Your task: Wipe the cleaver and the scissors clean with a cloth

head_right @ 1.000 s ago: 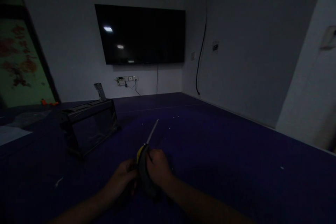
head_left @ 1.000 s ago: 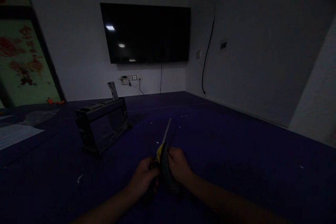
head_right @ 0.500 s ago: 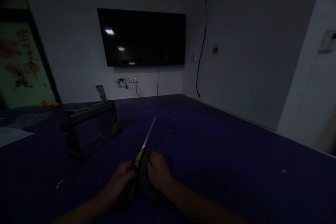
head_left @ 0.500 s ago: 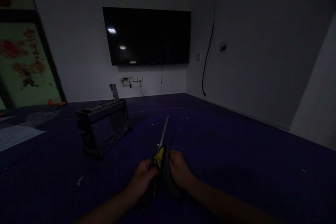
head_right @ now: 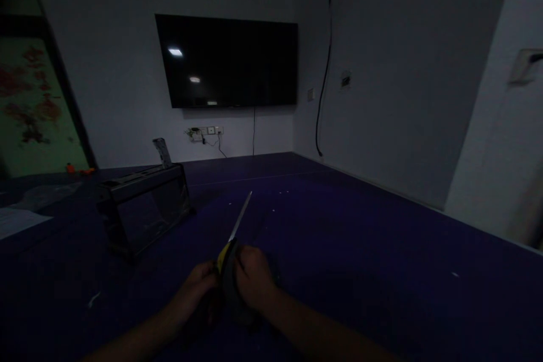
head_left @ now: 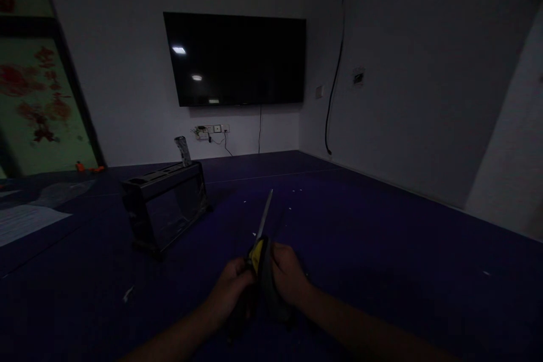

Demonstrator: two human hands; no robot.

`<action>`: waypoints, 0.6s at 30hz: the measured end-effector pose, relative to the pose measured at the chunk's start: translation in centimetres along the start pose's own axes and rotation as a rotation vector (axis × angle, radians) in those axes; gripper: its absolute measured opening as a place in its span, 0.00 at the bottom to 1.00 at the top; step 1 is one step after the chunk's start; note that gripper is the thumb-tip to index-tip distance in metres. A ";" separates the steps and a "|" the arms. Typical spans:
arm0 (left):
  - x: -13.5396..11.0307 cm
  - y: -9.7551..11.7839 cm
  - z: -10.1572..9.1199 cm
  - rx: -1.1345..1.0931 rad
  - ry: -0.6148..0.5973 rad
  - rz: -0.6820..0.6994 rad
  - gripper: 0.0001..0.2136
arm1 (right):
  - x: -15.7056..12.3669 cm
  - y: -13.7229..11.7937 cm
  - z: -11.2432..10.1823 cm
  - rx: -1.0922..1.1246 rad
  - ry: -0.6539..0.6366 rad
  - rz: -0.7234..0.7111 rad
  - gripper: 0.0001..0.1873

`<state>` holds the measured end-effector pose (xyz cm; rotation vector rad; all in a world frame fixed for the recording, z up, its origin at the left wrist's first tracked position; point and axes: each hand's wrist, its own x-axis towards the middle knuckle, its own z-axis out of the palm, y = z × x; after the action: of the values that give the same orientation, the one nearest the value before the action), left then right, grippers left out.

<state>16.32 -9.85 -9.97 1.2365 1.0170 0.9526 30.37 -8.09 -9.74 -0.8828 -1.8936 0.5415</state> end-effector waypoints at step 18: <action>0.1 -0.2 0.1 0.007 -0.034 0.020 0.10 | 0.1 0.4 0.0 -0.081 -0.022 0.034 0.17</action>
<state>16.42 -9.82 -10.19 1.2669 0.9836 0.9408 30.45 -7.74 -9.95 -0.9666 -1.9350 0.5004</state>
